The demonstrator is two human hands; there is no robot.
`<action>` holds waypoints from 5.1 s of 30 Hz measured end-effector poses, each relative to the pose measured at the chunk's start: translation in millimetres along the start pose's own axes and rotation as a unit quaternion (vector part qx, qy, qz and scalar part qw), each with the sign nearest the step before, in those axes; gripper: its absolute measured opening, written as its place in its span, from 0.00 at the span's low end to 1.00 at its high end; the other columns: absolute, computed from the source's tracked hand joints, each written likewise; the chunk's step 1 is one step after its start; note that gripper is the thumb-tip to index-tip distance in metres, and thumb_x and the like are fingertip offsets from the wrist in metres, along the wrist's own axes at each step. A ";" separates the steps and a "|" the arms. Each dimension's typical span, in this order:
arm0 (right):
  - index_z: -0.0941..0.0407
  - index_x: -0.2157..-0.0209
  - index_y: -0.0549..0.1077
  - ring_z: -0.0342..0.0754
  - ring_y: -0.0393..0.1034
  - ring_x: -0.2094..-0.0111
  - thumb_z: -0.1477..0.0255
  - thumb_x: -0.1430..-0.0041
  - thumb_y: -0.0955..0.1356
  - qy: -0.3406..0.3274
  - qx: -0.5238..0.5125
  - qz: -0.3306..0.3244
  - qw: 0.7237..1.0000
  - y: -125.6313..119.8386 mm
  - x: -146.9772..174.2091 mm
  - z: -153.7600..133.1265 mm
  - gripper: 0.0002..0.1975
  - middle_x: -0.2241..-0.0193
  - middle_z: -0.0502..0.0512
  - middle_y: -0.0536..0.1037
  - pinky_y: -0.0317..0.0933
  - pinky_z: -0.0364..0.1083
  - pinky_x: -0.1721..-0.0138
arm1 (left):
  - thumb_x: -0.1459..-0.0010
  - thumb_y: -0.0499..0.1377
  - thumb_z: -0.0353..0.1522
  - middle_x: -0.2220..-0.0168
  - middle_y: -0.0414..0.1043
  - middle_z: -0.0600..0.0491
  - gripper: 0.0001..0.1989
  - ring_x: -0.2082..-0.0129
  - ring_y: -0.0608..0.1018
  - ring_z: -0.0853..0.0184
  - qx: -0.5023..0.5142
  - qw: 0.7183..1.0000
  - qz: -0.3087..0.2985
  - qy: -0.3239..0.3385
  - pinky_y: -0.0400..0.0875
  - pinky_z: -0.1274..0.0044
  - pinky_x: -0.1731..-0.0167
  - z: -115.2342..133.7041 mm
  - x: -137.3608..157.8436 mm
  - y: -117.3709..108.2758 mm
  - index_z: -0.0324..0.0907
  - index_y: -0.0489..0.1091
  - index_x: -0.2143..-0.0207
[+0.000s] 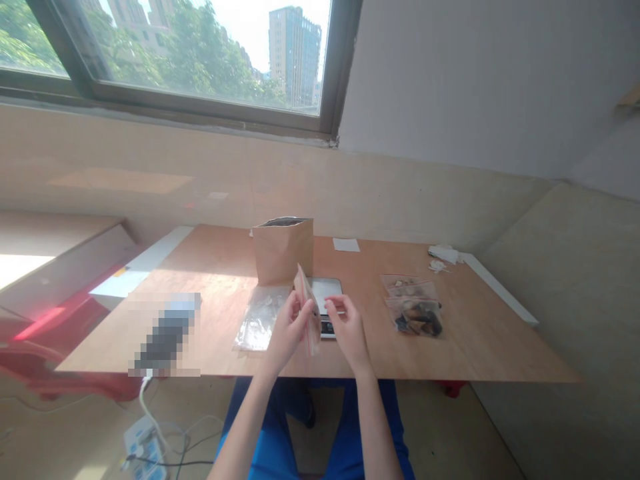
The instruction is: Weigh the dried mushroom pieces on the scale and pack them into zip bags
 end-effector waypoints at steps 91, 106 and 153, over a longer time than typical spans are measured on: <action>0.48 0.45 0.59 0.48 0.62 0.50 0.70 0.49 0.66 0.008 -0.036 -0.249 0.968 34.6 15.2 6.9 0.28 0.47 0.52 0.64 0.57 0.48 0.48 | 0.49 0.53 0.45 0.75 0.74 0.52 0.19 0.75 0.73 0.68 0.061 0.986 0.105 -0.113 0.65 0.80 0.74 -64.1 -1.0 -17.0 0.38 0.75 0.71; 0.55 0.60 0.71 0.45 0.69 0.64 0.76 0.51 0.64 0.016 -0.039 -0.190 0.981 39.0 9.8 2.2 0.15 0.62 0.52 0.75 0.62 0.44 0.59 | 0.53 0.55 0.44 0.80 0.69 0.54 0.18 0.79 0.69 0.69 0.086 0.979 0.145 -0.116 0.62 0.79 0.76 -71.5 -3.2 -23.3 0.38 0.72 0.76; 0.53 0.66 0.60 0.45 0.71 0.62 0.67 0.58 0.71 0.156 -0.366 0.045 0.916 45.0 -11.1 46.3 0.19 0.66 0.50 0.72 0.65 0.47 0.58 | 0.51 0.53 0.36 0.74 0.76 0.50 0.12 0.71 0.77 0.64 0.300 0.915 0.184 -0.198 0.71 0.73 0.68 -105.7 -17.0 -43.4 0.38 0.72 0.70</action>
Point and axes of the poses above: each hand's wrist, its own x-axis away from the middle knuckle, its own y-axis out of the palm, z = x × y, the point moved 5 cm from there along -x, towards the middle knuckle
